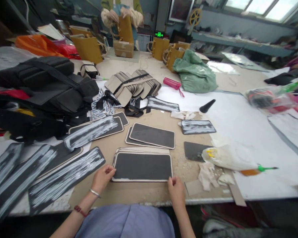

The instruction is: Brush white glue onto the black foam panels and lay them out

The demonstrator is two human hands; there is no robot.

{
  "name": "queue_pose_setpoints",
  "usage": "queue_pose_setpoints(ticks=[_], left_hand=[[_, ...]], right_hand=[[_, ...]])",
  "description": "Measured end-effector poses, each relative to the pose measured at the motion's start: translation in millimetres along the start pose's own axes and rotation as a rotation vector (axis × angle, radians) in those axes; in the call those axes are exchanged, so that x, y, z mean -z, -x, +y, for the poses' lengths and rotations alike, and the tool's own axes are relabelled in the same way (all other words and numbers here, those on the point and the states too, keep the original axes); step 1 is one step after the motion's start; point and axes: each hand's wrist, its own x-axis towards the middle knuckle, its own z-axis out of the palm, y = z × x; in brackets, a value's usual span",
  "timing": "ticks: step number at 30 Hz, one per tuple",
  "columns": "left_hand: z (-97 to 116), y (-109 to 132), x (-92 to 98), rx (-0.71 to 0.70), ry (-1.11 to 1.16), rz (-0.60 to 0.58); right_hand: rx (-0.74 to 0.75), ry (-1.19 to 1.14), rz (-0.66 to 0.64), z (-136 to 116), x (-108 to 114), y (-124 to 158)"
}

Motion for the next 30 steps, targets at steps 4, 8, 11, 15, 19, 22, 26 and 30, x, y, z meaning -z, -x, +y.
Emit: queue_pose_setpoints(ticks=[4, 8, 11, 15, 19, 22, 26, 30], left_hand=[[-2.4, -1.0, -0.6, -0.004, -0.041, 0.008], [-4.0, -1.2, -1.0, -0.007, -0.034, 0.012], [-4.3, -0.9, -1.2, -0.017, -0.019, 0.019], [-2.8, 0.1, -1.6, -0.018, -0.006, 0.033], [-0.9, 1.0, -2.1, -0.013, -0.005, 0.039], [-1.2, 0.7, -2.4, -0.018, 0.002, 0.036], [-3.7, -0.3, -3.2, -0.011, 0.012, 0.038], [-6.4, -1.2, -4.5, -0.006, 0.030, 0.034]], right_hand=[[-0.013, 0.006, 0.030, 0.0, -0.8, 0.8], [-0.025, 0.012, 0.032, 0.5, -0.8, 1.3], [-0.024, 0.013, 0.019, 0.2, -0.3, 1.3], [-0.033, 0.022, -0.002, -1.7, 1.3, 0.5], [-0.032, 0.024, -0.039, -1.9, 3.0, -1.5], [-0.038, 0.041, -0.066, 0.4, 3.1, -4.0], [-0.055, 0.060, -0.095, 2.8, 2.5, -6.5], [-0.057, 0.082, -0.099, 2.4, 2.6, -6.9]])
